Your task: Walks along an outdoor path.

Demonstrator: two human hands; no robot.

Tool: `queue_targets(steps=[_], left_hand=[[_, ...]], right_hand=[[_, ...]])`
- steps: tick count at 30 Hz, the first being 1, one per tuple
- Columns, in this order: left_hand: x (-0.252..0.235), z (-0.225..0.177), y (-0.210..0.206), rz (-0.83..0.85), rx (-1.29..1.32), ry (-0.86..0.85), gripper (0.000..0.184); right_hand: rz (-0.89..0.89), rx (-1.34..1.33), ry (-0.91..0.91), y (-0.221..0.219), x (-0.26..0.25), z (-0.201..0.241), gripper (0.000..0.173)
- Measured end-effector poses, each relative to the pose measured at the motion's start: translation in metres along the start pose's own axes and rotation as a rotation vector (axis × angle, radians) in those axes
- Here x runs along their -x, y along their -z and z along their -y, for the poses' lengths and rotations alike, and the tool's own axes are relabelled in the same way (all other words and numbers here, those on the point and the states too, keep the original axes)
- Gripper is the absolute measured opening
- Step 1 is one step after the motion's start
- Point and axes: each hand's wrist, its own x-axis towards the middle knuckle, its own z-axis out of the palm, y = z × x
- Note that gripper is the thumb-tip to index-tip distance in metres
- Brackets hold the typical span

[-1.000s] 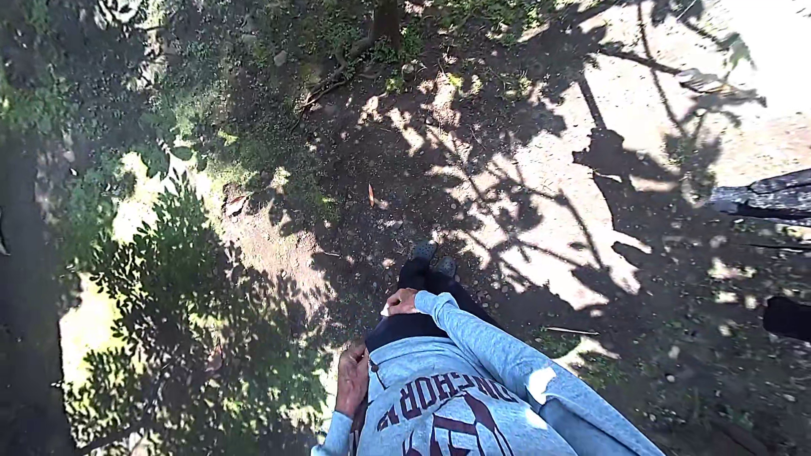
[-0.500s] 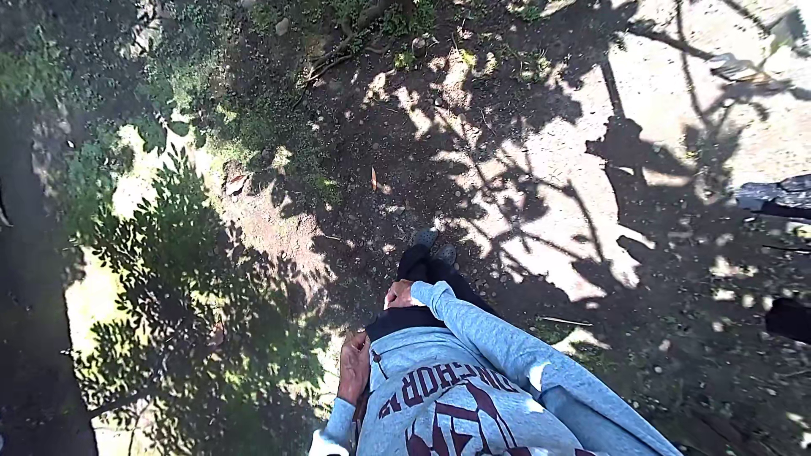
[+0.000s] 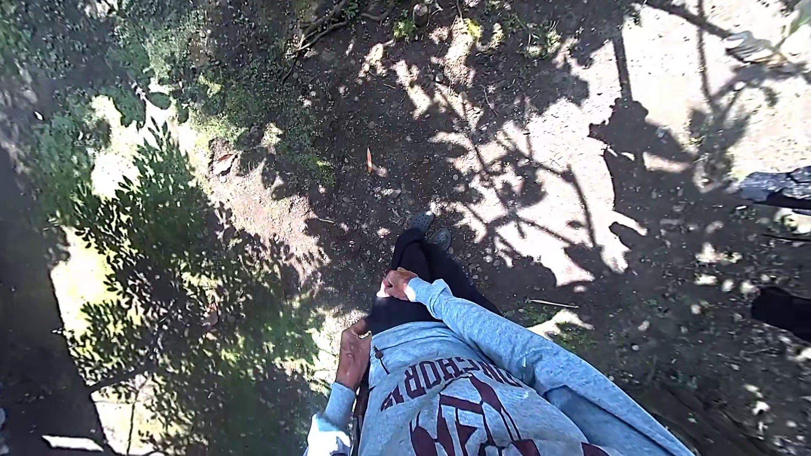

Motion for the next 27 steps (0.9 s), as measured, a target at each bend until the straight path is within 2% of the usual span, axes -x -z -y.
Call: queue_targets(steps=[3,6,12,20,27], left_hand=[[0.002,-0.007,-0.003,-0.015,-0.13,0.005,0.006],[0.003,-0.008,-0.004,-0.017,-0.144,0.026,0.006],[0.004,-0.008,-0.006,0.105,-0.162,0.09,0.007],[0.014,-0.016,-0.008,0.043,-0.178,0.08,0.011],[0.023,-0.021,-0.013,0.02,0.039,0.162,0.011]], right_hand=[[-0.025,-0.016,-0.001,-0.004,0.003,-0.003,0.036],[-0.064,-0.043,0.054,-0.009,0.007,-0.006,0.037],[-0.119,-0.122,0.121,-0.025,0.014,-0.013,0.036],[-0.122,-0.207,0.137,-0.016,0.024,-0.015,0.038],[-0.17,-0.276,0.092,-0.024,0.019,-0.025,0.035]])
